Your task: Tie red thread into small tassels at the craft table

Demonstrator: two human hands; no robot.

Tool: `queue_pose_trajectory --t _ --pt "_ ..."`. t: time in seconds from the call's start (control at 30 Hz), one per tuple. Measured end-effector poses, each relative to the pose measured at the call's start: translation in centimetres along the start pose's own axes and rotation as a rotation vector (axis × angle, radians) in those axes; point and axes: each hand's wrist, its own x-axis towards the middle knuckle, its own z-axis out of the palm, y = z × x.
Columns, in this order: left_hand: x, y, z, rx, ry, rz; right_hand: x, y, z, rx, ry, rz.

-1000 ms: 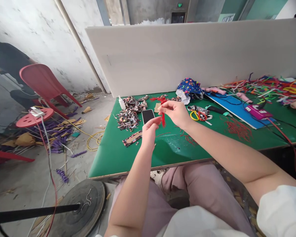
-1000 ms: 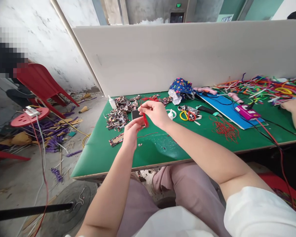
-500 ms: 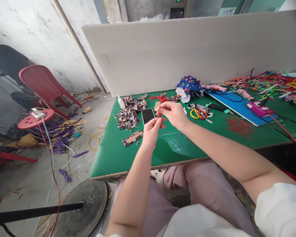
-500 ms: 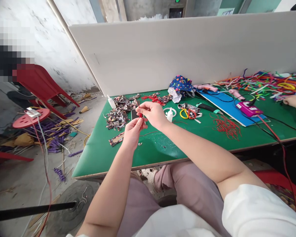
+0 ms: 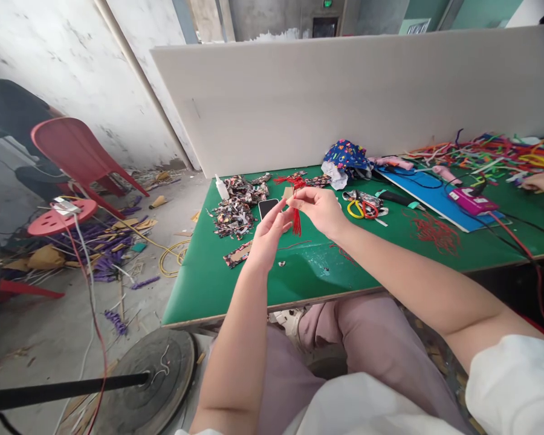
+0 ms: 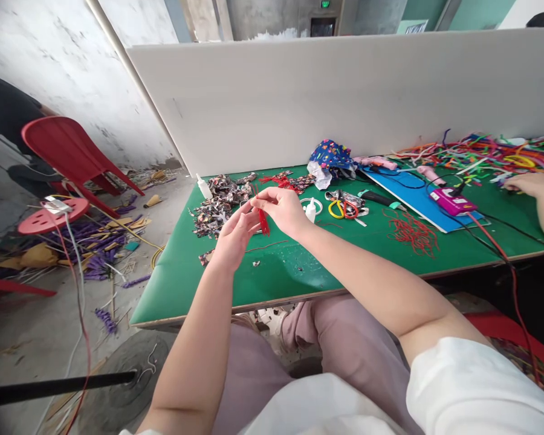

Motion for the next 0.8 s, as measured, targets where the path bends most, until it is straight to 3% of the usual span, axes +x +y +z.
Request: queue_pose_trajectory --t 0.23,0.43,0.8 --pt "0.2 -0.5 1.1 -0.055 0.009 0.068 -0.8 -0.6 1.0 0.041 -0.019 0.104" --pt "0.4 -0.8 0.7 0.002 0.041 0.005 -0.1 -0.6 0.6 0.048 0.010 0.039" --pt "0.1 -0.4 1.2 0.177 0.029 0.009 -0.4 -1.5 0.5 0.318 -0.011 0.226"
